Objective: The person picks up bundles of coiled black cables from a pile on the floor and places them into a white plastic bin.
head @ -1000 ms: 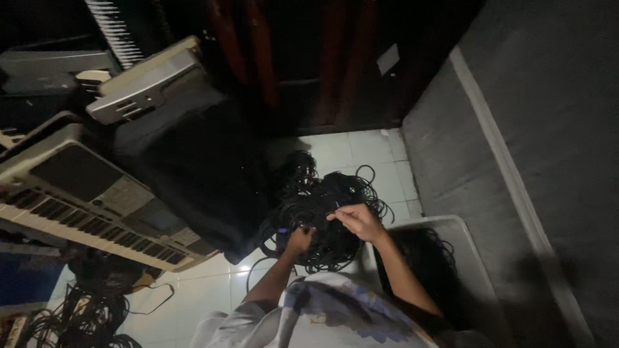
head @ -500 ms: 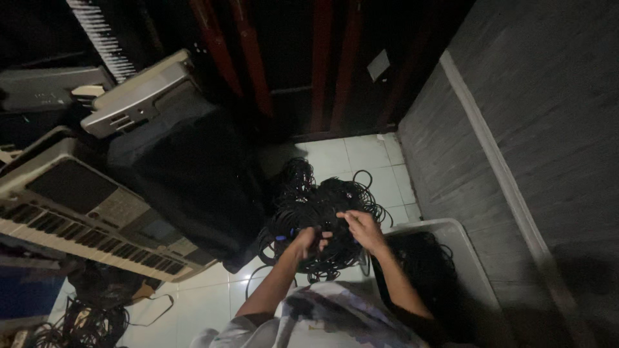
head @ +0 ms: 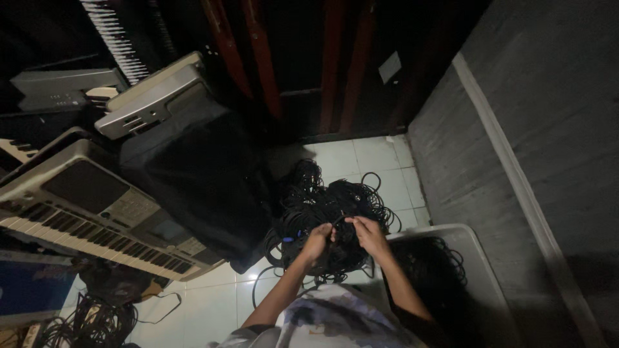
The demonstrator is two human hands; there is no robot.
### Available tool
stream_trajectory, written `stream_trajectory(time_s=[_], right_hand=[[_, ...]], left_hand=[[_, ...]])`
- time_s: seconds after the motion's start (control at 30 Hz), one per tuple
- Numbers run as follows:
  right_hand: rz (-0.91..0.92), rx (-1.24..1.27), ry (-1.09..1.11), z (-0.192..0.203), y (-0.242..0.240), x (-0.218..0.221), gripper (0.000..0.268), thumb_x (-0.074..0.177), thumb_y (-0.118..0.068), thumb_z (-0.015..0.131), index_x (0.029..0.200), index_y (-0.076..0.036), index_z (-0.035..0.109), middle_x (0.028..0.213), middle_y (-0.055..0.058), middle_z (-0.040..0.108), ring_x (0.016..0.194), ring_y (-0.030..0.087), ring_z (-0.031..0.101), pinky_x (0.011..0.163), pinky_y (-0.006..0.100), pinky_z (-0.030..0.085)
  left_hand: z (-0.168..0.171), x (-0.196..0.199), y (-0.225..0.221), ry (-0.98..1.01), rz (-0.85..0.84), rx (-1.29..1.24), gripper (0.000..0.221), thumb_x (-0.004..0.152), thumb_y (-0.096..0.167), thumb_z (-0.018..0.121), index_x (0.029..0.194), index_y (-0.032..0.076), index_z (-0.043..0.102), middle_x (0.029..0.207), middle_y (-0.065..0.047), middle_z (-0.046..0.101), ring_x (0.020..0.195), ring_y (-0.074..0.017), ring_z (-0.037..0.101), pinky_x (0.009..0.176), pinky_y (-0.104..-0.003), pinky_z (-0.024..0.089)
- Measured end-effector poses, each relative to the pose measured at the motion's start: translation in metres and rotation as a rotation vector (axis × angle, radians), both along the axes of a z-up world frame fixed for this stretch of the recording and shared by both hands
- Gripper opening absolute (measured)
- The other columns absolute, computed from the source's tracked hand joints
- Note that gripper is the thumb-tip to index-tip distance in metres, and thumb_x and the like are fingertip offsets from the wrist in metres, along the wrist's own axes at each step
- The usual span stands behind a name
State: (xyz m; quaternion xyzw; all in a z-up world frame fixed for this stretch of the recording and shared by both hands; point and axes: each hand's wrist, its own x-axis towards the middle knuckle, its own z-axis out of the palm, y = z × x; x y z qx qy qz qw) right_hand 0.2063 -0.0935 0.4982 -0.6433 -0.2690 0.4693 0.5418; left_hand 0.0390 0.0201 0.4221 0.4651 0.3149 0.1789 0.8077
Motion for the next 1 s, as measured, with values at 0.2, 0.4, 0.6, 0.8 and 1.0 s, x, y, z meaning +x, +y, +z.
stream_trajectory(time_s=[0.2, 0.4, 0.6, 0.8, 1.0], right_hand=[[0.022, -0.028, 0.169, -0.036, 0.015, -0.001, 0.027, 0.106, -0.028, 0.050, 0.103, -0.005, 0.064, 0.065, -0.001, 0.052, 0.052, 0.008, 0.049, 0.046, 0.024, 0.042], [-0.059, -0.194, 0.534, -0.040, 0.032, -0.002, 0.035, 0.103, -0.035, 0.051, 0.095, -0.004, 0.063, 0.068, 0.004, 0.062, 0.052, 0.018, 0.057, 0.040, 0.034, 0.047], [0.041, -0.149, 0.419, -0.042, 0.039, 0.008, 0.018, 0.101, -0.022, 0.066, 0.099, -0.005, 0.064, 0.082, 0.003, 0.066, 0.062, 0.013, 0.062, 0.046, 0.030, 0.047], [0.127, -0.079, 0.387, -0.062, 0.028, 0.029, 0.017, 0.098, -0.016, 0.060, 0.112, -0.011, 0.068, 0.081, 0.002, 0.061, 0.060, 0.010, 0.057, 0.054, 0.025, 0.051], [0.391, -0.181, 0.181, -0.021, 0.020, 0.019, 0.026, 0.107, -0.026, 0.067, 0.099, -0.002, 0.063, 0.076, -0.005, 0.049, 0.058, 0.003, 0.040, 0.046, 0.021, 0.029]], left_hand=[[0.036, -0.005, 0.004, -0.071, -0.186, 0.375, 0.035, 0.112, 0.028, 0.047, 0.089, 0.005, 0.061, 0.079, 0.001, 0.058, 0.078, -0.0112, 0.054, 0.076, -0.026, 0.044], [0.095, -0.001, -0.005, -0.100, -0.404, 0.528, 0.023, 0.107, 0.022, 0.052, 0.101, 0.002, 0.064, 0.086, -0.002, 0.062, 0.084, -0.0147, 0.059, 0.080, -0.031, 0.049], [0.122, -0.006, 0.000, -0.051, -0.555, 0.801, 0.024, 0.100, 0.024, 0.064, 0.105, 0.001, 0.069, 0.093, -0.011, 0.071, 0.085, -0.0186, 0.065, 0.080, -0.035, 0.052], [0.086, -0.008, 0.016, 0.093, -0.206, 0.684, 0.020, 0.099, 0.015, 0.061, 0.113, 0.005, 0.072, 0.099, -0.011, 0.074, 0.093, -0.0235, 0.068, 0.089, -0.035, 0.054], [0.098, -0.017, 0.031, 0.104, -0.195, 0.958, 0.072, 0.064, 0.005, 0.078, 0.134, 0.007, 0.060, 0.131, -0.022, 0.055, 0.121, -0.0370, 0.051, 0.102, -0.041, 0.043]])
